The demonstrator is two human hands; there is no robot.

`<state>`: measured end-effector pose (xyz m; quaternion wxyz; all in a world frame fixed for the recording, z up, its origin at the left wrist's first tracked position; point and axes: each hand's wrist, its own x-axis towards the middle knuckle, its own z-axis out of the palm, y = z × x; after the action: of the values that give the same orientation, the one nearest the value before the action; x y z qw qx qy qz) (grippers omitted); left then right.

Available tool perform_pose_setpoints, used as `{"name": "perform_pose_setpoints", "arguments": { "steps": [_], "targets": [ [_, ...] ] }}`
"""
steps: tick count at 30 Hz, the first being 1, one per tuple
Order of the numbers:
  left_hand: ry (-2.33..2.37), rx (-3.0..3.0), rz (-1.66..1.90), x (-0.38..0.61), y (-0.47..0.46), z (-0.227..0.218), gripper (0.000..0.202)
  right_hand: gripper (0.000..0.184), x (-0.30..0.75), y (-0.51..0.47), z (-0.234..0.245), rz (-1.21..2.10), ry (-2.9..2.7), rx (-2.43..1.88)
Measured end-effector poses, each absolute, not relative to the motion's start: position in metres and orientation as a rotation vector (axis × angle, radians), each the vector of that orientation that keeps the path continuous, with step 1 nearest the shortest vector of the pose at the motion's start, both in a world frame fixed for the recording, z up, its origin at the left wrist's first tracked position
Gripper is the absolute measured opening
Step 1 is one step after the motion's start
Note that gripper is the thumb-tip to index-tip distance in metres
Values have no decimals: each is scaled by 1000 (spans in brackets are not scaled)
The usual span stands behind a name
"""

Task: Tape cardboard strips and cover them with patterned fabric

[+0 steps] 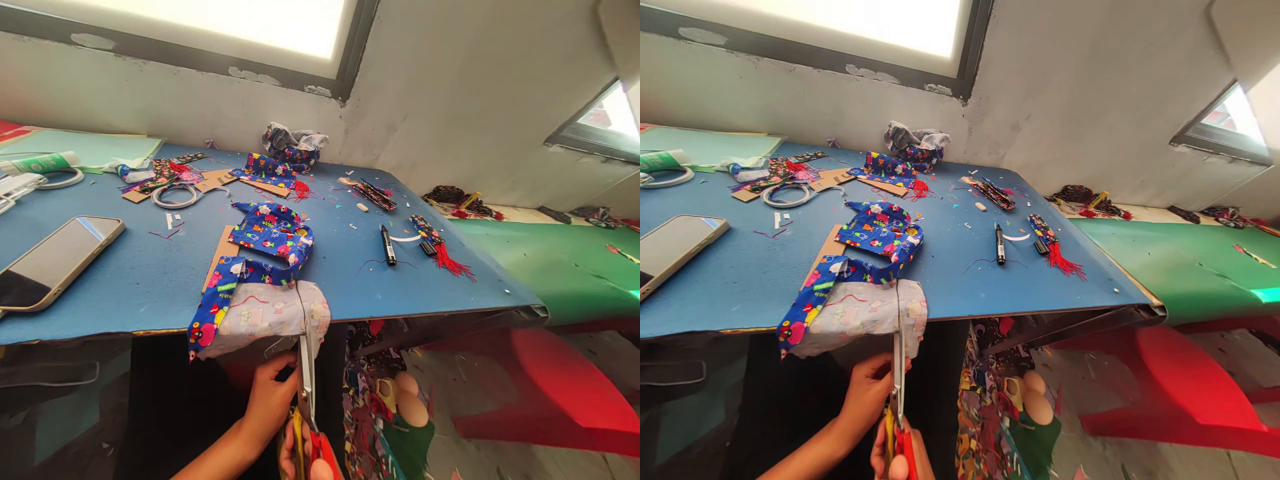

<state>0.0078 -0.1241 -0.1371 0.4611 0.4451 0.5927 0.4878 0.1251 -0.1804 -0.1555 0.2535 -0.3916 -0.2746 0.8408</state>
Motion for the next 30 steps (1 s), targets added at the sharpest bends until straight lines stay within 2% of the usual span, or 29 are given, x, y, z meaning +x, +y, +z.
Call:
{"name": "perform_pose_setpoints", "arguments": {
  "steps": [4,10,15,19,24,30],
  "targets": [
    [1445,1092,1193,7,-125,-139,18,24,119,-180,-170,2303,-756,-1012],
    [1419,1107,1163,7,-125,-140,17,65,109,-178,-187,2258,-751,-927],
    [1412,1138,1215,1,-124,-129,9,83,110,-179,-190,2213,-765,-870],
    [1493,1065,1387,-12,-121,-114,17,86,114,-179,-188,2208,-792,-899],
    [1498,972,1449,-20,-112,-89,27,67,119,-175,-186,2215,-836,-999],
    [1506,870,1452,-12,-112,-83,32,72,116,-175,-186,2200,-897,-1015]
  ]
}}
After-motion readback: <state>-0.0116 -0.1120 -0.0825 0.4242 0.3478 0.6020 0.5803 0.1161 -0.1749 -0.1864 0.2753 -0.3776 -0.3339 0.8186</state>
